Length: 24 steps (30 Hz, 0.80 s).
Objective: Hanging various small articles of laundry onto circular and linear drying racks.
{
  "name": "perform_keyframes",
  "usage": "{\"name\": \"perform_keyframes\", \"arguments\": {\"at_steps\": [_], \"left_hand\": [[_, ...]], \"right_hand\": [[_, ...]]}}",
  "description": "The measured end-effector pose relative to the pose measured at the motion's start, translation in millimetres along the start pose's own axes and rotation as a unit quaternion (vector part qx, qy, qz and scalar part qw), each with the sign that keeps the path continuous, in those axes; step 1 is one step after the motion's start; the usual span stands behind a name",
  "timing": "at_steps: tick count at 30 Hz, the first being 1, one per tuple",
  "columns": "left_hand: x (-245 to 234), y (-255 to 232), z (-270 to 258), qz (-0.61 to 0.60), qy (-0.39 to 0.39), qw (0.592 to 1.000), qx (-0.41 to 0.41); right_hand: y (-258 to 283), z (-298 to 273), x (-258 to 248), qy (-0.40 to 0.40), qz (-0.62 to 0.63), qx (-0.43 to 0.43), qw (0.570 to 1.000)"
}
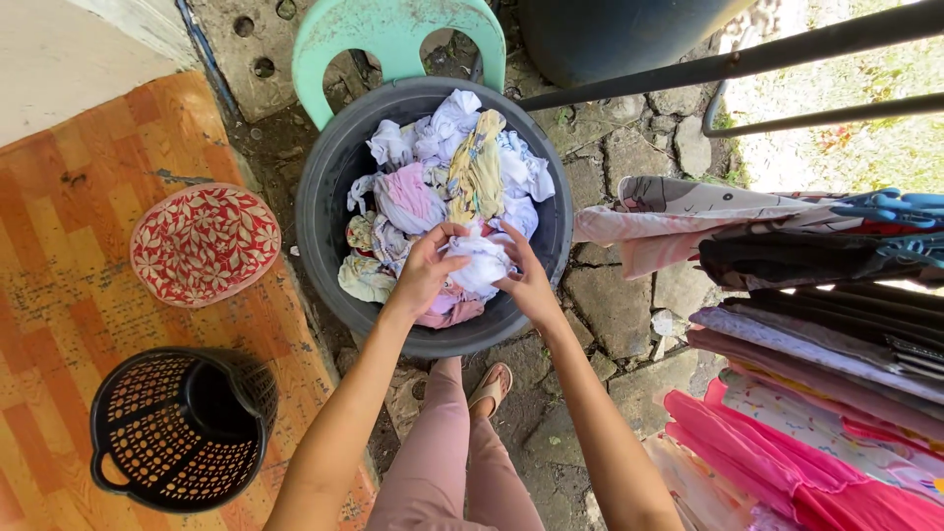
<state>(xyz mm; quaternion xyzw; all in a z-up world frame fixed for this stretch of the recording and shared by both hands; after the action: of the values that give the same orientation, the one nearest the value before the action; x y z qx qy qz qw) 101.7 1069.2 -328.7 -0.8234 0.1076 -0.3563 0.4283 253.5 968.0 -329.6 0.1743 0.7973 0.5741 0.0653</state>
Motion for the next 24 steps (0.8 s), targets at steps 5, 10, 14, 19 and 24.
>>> {"name": "perform_keyframes", "arguments": {"at_steps": [5,10,14,19,24], "left_hand": [[6,-44,-19,0.104,-0.057,0.988,0.095],[-15,-58,-40,0.273,-0.159,0.946,0.076],[-8,-92,-57,0.434,-0.165,0.868,0.177],[29,-129,-88,0.571,-0.170,0.722,0.353],[7,-101,-74,0.579,-0.309,0.717,0.234]], "right_hand": [[-22,-5,-7,0.025,0.035,0.005,0.999],[22,-22,-18,0.013,-0.061,0.068,0.996],[58,-34,-30,0.011,0.009,-0.032,0.999],[75,-47,-36,0.023,0.244,-0.062,0.967],[76,-63,-34,0.000,0.267,-0.003,0.964]]}}
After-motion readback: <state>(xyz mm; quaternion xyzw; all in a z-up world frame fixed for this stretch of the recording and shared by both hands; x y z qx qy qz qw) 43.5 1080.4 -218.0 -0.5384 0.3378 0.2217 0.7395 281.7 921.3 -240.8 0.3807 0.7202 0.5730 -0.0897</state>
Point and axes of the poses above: each hand's wrist, its own z-axis towards the middle knuckle, its own x-axis out of the palm, y = z × x, the point moved 5 cm from there along z, towards the middle knuckle, and after that the axes turned 8 degrees about z, right-handed, at the moved point
